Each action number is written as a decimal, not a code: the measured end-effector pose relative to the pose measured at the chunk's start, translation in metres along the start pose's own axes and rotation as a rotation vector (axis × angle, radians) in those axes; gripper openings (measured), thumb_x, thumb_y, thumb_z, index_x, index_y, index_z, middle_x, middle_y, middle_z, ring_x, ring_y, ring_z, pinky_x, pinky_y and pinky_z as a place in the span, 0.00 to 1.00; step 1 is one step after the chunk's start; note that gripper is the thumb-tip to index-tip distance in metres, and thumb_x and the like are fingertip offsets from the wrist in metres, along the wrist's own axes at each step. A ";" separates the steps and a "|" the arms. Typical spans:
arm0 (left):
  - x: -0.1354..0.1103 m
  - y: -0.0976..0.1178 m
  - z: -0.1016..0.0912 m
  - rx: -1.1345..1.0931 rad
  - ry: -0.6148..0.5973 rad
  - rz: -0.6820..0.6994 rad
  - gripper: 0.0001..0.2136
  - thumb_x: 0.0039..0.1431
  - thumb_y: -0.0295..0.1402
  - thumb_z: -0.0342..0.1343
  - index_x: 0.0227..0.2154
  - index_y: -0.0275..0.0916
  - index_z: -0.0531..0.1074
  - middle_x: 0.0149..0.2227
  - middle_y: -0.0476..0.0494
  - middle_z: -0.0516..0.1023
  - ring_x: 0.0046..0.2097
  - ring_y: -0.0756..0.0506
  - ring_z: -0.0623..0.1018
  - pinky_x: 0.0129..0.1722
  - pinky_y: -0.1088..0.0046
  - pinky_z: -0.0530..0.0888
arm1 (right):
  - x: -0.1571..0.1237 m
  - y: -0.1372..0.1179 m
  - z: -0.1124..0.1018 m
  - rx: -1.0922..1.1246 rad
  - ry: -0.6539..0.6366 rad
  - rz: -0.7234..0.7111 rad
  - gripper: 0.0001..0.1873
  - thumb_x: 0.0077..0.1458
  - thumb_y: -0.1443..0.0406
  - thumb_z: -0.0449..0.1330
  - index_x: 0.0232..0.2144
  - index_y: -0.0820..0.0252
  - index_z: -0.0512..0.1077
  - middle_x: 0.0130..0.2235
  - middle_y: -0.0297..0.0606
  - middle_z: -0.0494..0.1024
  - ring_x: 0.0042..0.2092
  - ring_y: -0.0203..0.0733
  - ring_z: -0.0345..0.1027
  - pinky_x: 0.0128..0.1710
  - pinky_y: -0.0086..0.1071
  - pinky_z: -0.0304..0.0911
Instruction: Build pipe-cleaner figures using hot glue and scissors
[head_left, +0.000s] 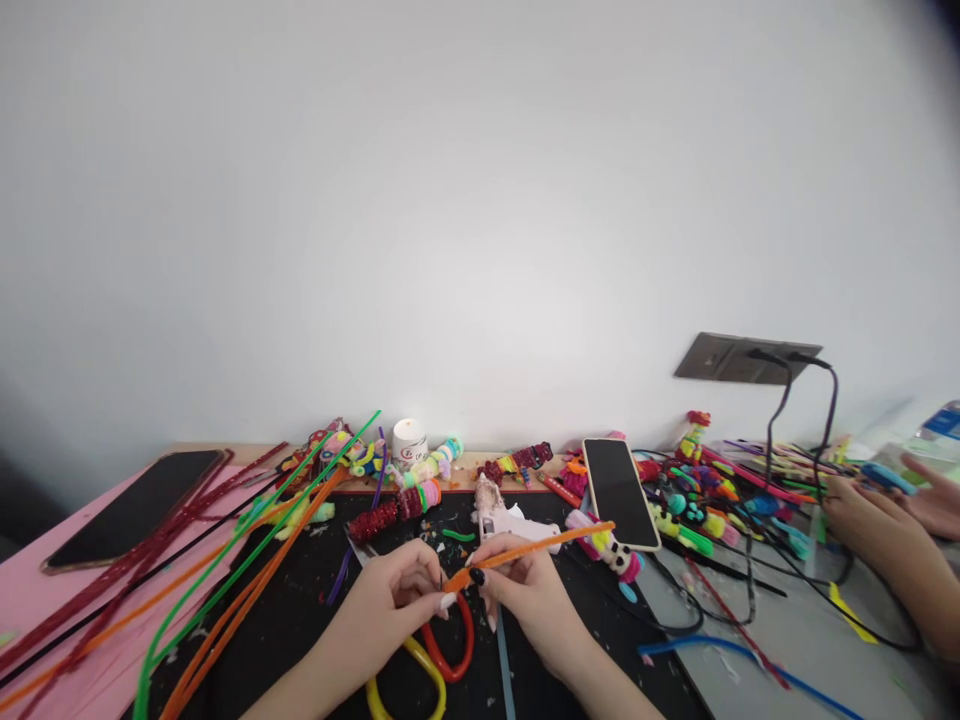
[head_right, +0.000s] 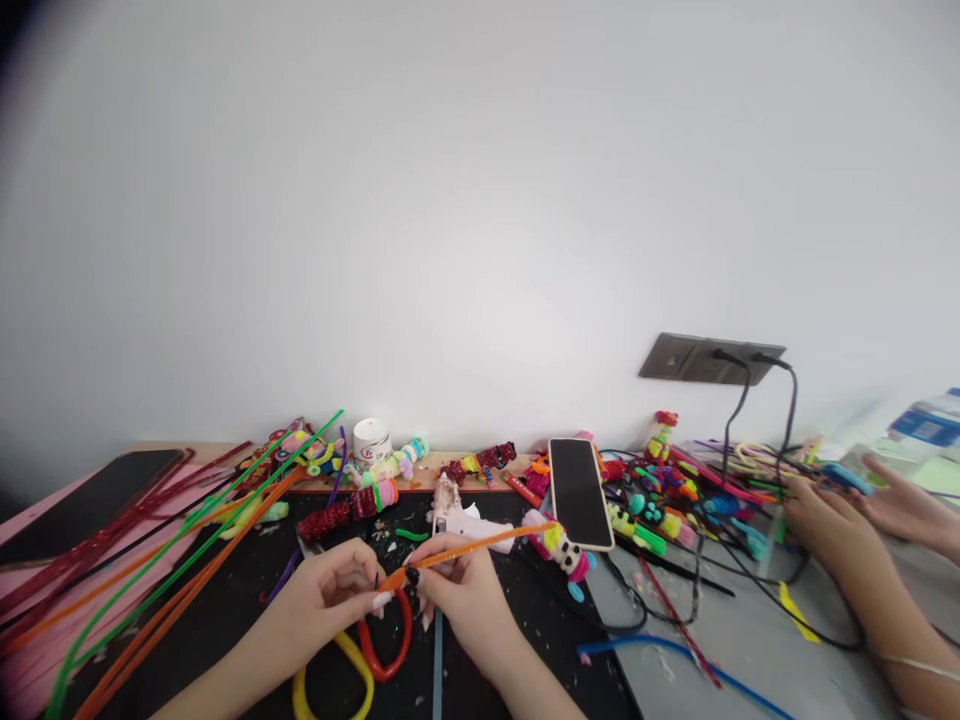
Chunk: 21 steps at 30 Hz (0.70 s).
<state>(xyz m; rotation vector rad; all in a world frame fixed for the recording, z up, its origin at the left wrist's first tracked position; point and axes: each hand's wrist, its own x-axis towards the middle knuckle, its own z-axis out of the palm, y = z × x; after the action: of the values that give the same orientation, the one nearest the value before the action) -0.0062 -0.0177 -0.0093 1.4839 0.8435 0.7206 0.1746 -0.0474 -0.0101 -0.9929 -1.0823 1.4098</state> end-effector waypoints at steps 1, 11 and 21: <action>0.000 0.000 0.000 0.049 0.000 0.006 0.06 0.50 0.31 0.57 0.26 0.38 0.64 0.24 0.53 0.70 0.26 0.51 0.70 0.27 0.77 0.65 | 0.000 -0.001 0.001 -0.006 0.010 -0.001 0.06 0.44 0.67 0.64 0.28 0.63 0.72 0.20 0.29 0.70 0.18 0.28 0.61 0.17 0.21 0.60; -0.004 0.004 0.000 0.122 -0.110 -0.002 0.07 0.50 0.32 0.57 0.25 0.37 0.65 0.20 0.57 0.60 0.23 0.54 0.59 0.22 0.78 0.55 | -0.005 -0.002 0.004 -0.130 -0.120 0.059 0.06 0.44 0.66 0.65 0.27 0.63 0.76 0.22 0.30 0.71 0.16 0.25 0.55 0.15 0.20 0.54; 0.004 -0.003 -0.002 -0.209 0.026 0.016 0.12 0.50 0.32 0.58 0.34 0.41 0.60 0.24 0.56 0.69 0.24 0.53 0.68 0.24 0.79 0.65 | 0.001 -0.005 -0.014 -0.502 0.219 -0.277 0.12 0.53 0.67 0.53 0.41 0.60 0.68 0.31 0.36 0.72 0.31 0.38 0.66 0.32 0.30 0.62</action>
<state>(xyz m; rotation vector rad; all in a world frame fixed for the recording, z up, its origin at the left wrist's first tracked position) -0.0058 -0.0136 -0.0125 1.2980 0.7522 0.8160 0.1891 -0.0446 -0.0086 -1.2600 -1.3790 0.7969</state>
